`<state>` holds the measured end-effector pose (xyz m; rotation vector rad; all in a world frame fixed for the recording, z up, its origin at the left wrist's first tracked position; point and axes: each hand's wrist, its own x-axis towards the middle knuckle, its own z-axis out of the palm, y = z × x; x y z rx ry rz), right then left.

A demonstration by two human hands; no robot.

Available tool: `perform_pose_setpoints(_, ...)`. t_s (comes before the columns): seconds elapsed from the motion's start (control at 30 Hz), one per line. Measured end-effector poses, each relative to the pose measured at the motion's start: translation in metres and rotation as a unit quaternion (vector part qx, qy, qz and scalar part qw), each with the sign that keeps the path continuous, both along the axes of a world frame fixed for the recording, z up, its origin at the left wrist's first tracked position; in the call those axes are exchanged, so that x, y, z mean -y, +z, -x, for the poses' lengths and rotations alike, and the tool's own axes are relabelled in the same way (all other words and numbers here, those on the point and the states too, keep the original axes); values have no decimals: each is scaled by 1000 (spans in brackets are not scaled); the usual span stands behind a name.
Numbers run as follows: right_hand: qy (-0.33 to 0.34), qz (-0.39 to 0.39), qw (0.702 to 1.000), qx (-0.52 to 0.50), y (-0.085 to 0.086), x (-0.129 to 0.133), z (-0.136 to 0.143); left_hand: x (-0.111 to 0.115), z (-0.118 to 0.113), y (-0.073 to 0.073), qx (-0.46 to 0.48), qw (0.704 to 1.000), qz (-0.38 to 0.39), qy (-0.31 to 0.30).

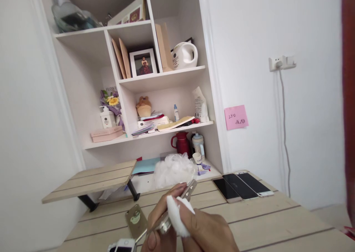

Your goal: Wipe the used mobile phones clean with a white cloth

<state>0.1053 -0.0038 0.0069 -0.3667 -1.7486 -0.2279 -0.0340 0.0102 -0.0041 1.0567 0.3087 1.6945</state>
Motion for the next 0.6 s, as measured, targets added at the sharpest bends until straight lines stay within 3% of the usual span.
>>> perform_pose_setpoints(0.13,50,52,997,-7,9,-13,-15,24,-7,19,-21,999,-41,-9)
perform_pose_setpoints(0.33,-8,124,992,-26,10,-27,-21,39,-6,33,-23,997,-69,-16)
perform_pose_setpoints(0.47,27,100,995,-4,7,-15,-15,36,-12,27,-28,998,-63,6)
perform_pose_setpoints(0.6,15,30,999,-8,2,3,-1,22,-13,8,-26,999,-19,18)
